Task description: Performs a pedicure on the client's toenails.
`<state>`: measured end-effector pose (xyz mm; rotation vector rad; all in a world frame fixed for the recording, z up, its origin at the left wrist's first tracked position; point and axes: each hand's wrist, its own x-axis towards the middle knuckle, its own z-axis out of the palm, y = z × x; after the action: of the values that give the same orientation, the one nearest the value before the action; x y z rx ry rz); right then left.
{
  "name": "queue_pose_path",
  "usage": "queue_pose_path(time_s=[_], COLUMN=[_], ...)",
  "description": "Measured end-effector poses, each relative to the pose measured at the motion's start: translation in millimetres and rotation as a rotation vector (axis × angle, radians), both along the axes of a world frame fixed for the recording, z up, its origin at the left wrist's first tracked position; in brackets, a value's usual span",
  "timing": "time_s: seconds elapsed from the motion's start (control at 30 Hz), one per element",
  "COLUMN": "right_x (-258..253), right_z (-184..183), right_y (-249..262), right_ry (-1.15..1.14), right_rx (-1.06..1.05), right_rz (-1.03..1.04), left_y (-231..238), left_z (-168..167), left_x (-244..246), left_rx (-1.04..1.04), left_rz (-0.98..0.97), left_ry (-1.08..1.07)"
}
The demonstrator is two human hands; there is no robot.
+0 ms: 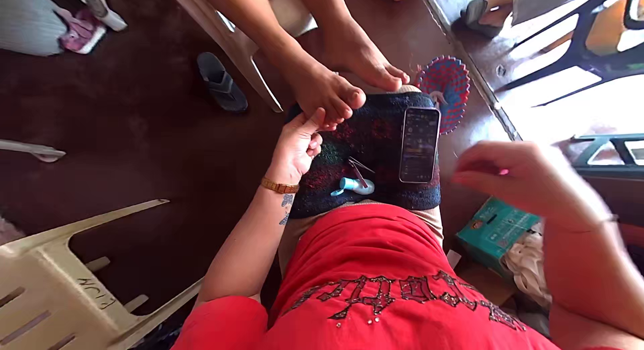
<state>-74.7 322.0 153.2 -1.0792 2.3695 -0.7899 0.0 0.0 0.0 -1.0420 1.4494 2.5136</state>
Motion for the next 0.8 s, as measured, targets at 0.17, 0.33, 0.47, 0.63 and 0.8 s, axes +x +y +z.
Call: queue_pose_path(time_s=[0.17,0.33,0.47,0.63,0.8], right_x=[41,67,71,41,31], right_z=[-76,-96,-83,-72,-98], right_y=[-95,-172,-174,-156,-152], right_ry=[0.313,0.122,0.159,-0.472,-1.284], right_rx=[0.316,0.804,0.620,0.118,-0.271], right_rz=[0.051,0.114,0.117,0.073,-0.107], left_y=[1,-2,-7,-13,-13], left_z=[3,1,-7,-15,-17], left_x=[-2,5,10,14,14], left_rx=[-0.012,0.012,0.027,0.126,0.203], left_rz=[0.014,-0.015,-0.058,-0.095,-0.035], left_ry=[-0.001,0.064,0.114,0.220,0.224])
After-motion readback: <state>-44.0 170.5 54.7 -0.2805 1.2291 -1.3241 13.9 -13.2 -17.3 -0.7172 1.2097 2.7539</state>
